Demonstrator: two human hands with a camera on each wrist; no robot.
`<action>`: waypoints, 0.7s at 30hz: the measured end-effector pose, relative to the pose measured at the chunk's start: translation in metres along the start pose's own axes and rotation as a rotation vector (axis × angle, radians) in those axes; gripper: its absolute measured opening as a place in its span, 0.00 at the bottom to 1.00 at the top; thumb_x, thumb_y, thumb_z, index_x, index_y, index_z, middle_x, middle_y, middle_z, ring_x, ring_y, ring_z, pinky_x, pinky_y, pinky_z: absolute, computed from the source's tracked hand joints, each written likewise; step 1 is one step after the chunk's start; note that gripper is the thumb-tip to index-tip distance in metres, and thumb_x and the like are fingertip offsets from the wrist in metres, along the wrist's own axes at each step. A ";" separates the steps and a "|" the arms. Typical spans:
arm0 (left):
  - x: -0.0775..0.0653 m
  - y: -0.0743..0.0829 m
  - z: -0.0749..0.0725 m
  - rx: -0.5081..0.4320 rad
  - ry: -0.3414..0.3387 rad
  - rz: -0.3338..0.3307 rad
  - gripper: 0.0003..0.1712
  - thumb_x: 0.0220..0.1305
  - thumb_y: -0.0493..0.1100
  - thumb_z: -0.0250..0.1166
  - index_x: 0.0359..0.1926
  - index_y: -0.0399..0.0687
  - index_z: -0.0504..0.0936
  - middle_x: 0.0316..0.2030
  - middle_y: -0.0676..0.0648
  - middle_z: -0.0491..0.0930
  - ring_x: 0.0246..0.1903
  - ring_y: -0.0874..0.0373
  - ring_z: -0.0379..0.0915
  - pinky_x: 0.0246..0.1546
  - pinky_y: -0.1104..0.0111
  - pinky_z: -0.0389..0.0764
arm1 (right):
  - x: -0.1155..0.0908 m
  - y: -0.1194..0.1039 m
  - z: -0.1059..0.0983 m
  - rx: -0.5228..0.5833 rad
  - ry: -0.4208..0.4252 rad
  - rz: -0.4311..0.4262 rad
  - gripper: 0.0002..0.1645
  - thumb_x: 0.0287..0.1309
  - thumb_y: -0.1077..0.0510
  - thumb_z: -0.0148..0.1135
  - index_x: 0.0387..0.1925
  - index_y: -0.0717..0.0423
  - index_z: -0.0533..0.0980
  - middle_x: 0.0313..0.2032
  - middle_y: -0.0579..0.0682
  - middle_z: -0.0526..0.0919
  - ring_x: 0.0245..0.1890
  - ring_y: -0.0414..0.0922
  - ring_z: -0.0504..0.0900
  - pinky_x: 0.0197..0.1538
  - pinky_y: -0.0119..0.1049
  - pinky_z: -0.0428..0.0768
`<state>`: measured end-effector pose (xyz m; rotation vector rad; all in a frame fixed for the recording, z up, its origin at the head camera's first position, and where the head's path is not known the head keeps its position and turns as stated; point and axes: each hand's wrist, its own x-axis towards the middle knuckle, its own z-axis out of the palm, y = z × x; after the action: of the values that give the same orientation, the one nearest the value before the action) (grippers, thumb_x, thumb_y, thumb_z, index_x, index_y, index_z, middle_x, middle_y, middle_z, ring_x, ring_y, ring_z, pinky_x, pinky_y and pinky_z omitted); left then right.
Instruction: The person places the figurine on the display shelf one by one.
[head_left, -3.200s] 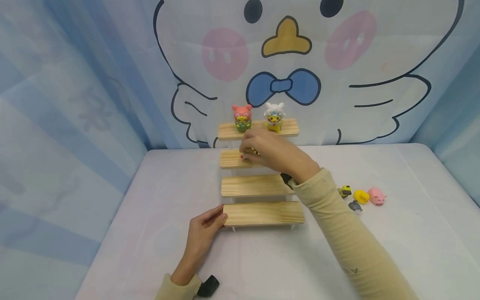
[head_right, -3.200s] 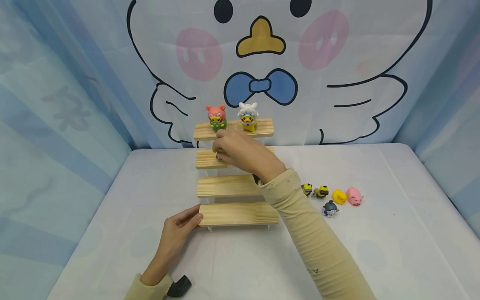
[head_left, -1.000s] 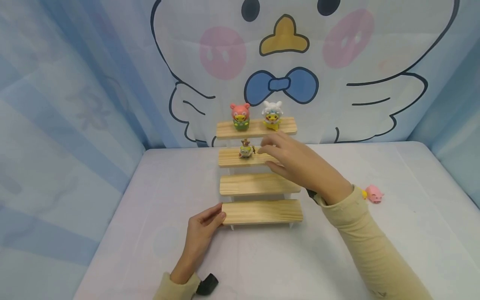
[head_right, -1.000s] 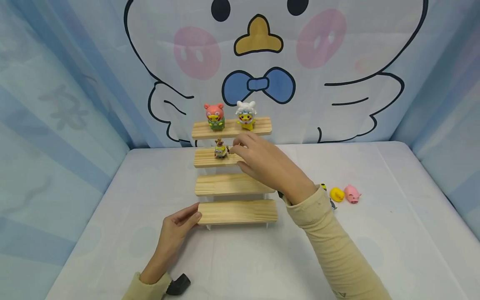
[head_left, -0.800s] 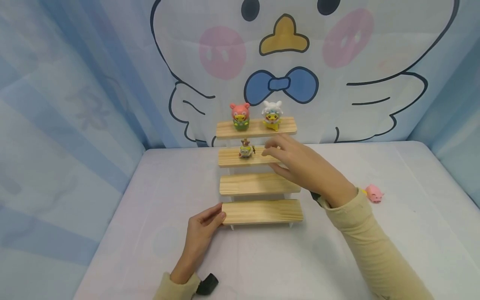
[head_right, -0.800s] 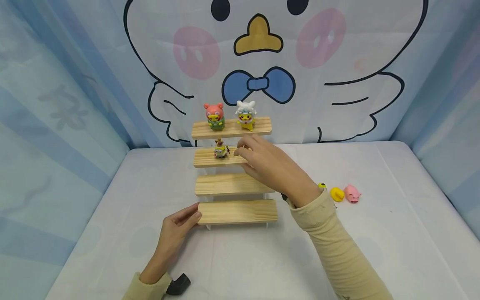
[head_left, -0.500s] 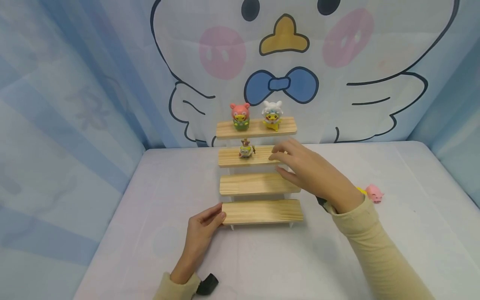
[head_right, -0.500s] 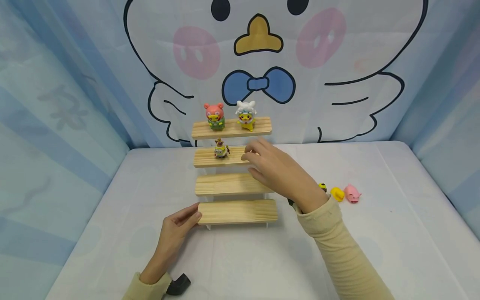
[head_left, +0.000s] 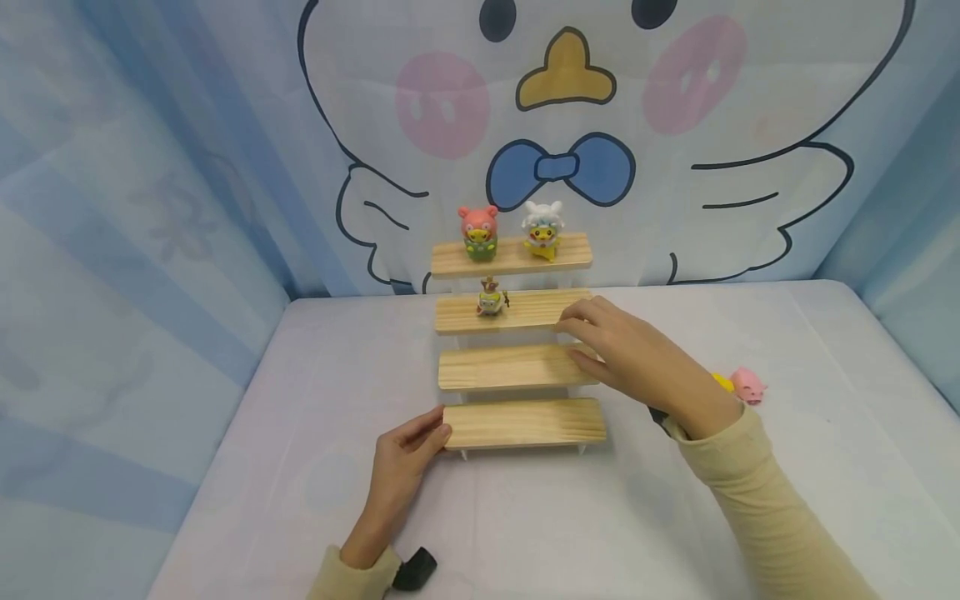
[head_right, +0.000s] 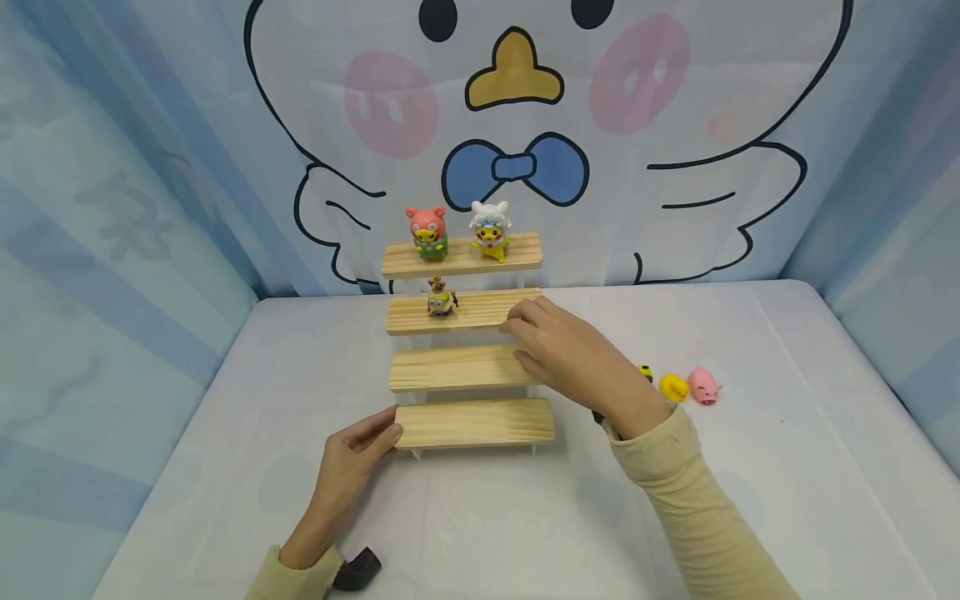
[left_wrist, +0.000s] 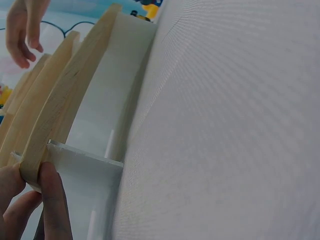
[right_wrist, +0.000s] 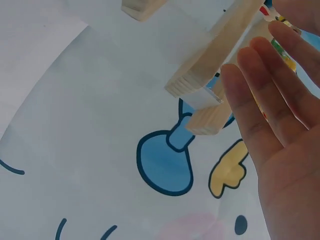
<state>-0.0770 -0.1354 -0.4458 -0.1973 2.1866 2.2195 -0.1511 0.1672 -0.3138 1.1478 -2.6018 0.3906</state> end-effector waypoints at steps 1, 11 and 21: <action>0.000 0.000 0.000 0.000 0.000 0.000 0.24 0.63 0.37 0.70 0.58 0.33 0.80 0.54 0.33 0.80 0.45 0.63 0.81 0.44 0.75 0.84 | -0.002 0.001 0.001 0.001 -0.001 0.004 0.20 0.57 0.63 0.71 0.52 0.59 0.79 0.48 0.53 0.80 0.49 0.48 0.77 0.50 0.43 0.83; 0.000 0.000 0.000 -0.004 0.003 0.004 0.24 0.63 0.37 0.70 0.58 0.33 0.79 0.55 0.33 0.80 0.45 0.63 0.81 0.44 0.75 0.84 | -0.020 0.014 0.007 -0.015 0.010 0.012 0.18 0.55 0.65 0.72 0.49 0.60 0.80 0.45 0.52 0.80 0.47 0.48 0.78 0.46 0.42 0.83; 0.000 -0.001 0.000 -0.006 -0.001 0.003 0.24 0.63 0.38 0.70 0.58 0.33 0.79 0.55 0.33 0.80 0.45 0.63 0.81 0.44 0.74 0.84 | -0.038 0.022 0.008 -0.049 0.009 0.019 0.20 0.50 0.67 0.74 0.47 0.60 0.80 0.45 0.52 0.81 0.47 0.48 0.78 0.46 0.43 0.83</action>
<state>-0.0766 -0.1355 -0.4463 -0.1932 2.1815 2.2277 -0.1432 0.2044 -0.3374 1.1044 -2.6013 0.3335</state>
